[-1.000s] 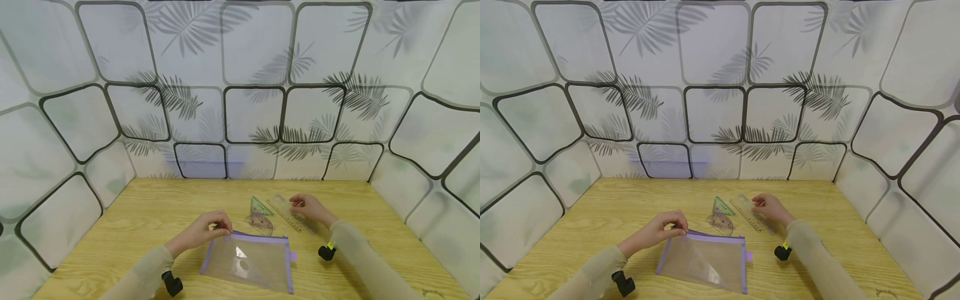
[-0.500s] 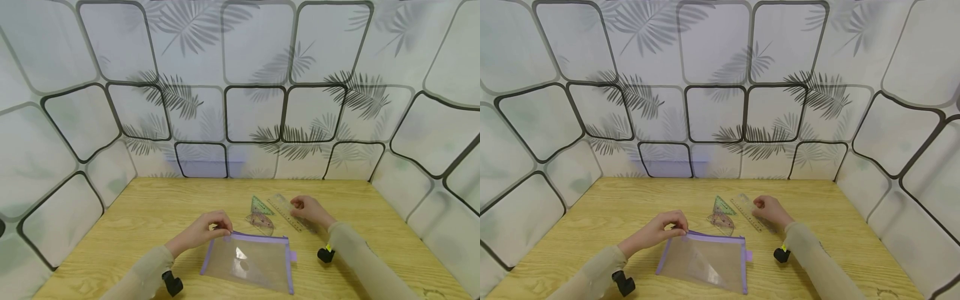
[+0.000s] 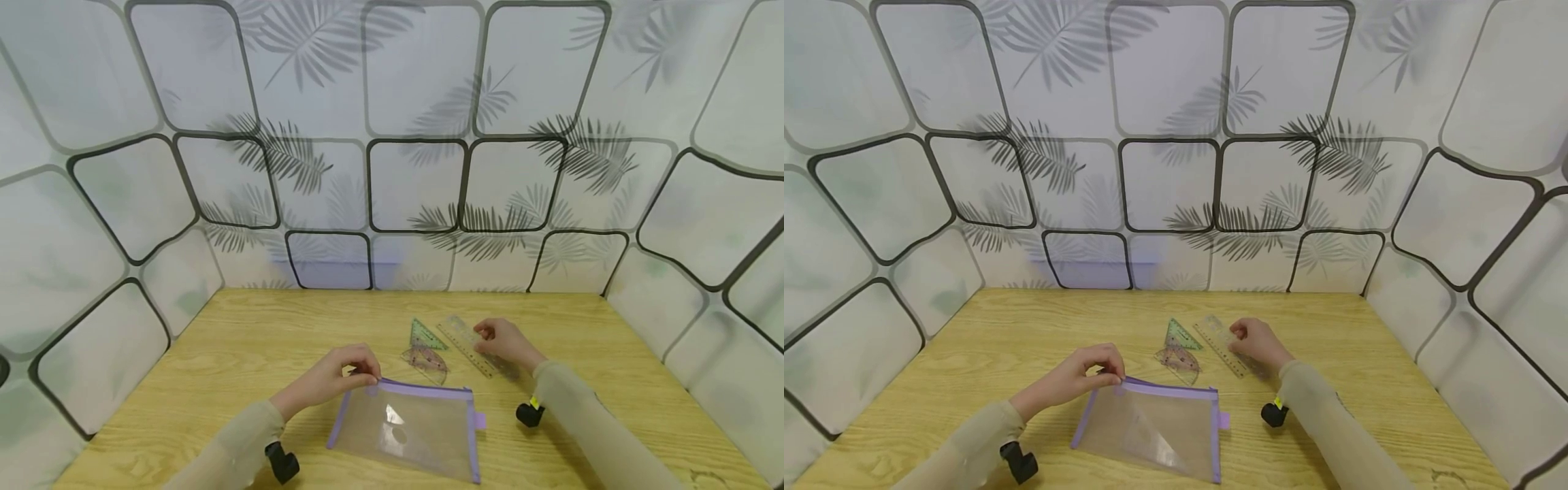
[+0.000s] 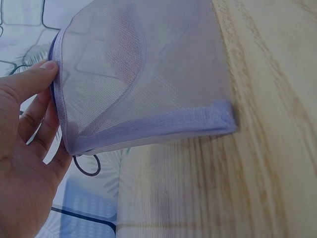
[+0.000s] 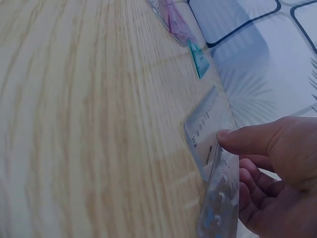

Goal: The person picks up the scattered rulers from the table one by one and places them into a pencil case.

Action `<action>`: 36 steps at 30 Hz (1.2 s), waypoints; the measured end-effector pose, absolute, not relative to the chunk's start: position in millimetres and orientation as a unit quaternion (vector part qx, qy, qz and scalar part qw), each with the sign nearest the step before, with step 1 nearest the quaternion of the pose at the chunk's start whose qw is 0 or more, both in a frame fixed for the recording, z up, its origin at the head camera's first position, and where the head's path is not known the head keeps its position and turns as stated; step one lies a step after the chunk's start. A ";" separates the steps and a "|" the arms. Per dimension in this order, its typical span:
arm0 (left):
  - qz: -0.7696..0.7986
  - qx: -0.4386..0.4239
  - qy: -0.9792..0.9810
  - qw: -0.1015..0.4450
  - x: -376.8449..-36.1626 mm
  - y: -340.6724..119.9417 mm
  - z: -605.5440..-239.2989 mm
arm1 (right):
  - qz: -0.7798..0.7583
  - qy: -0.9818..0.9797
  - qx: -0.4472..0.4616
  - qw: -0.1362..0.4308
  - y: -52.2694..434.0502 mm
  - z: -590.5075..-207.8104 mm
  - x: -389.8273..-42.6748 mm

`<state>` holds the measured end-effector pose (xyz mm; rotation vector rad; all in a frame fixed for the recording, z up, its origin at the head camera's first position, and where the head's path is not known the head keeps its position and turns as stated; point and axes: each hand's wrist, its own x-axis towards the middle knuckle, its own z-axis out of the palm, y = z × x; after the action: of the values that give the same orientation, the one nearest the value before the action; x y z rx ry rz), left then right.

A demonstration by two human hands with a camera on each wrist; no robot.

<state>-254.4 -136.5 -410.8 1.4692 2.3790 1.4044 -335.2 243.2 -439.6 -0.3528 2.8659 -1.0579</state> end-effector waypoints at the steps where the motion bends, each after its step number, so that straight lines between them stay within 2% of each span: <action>1: 0.450 0.469 0.760 0.007 -254.3 -136.5 -410.6 | -0.343 0.932 -0.114 0.033 243.3 -439.4 -335.4; 36: 0.457 0.469 0.755 0.003 -253.9 -137.3 -413.3 | -0.298 0.933 -0.181 0.089 248.6 -415.3 -338.6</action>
<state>-253.9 -137.3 -413.3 1.4718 2.3686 1.4336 -338.6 248.6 -415.3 -0.5371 2.7764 -0.8863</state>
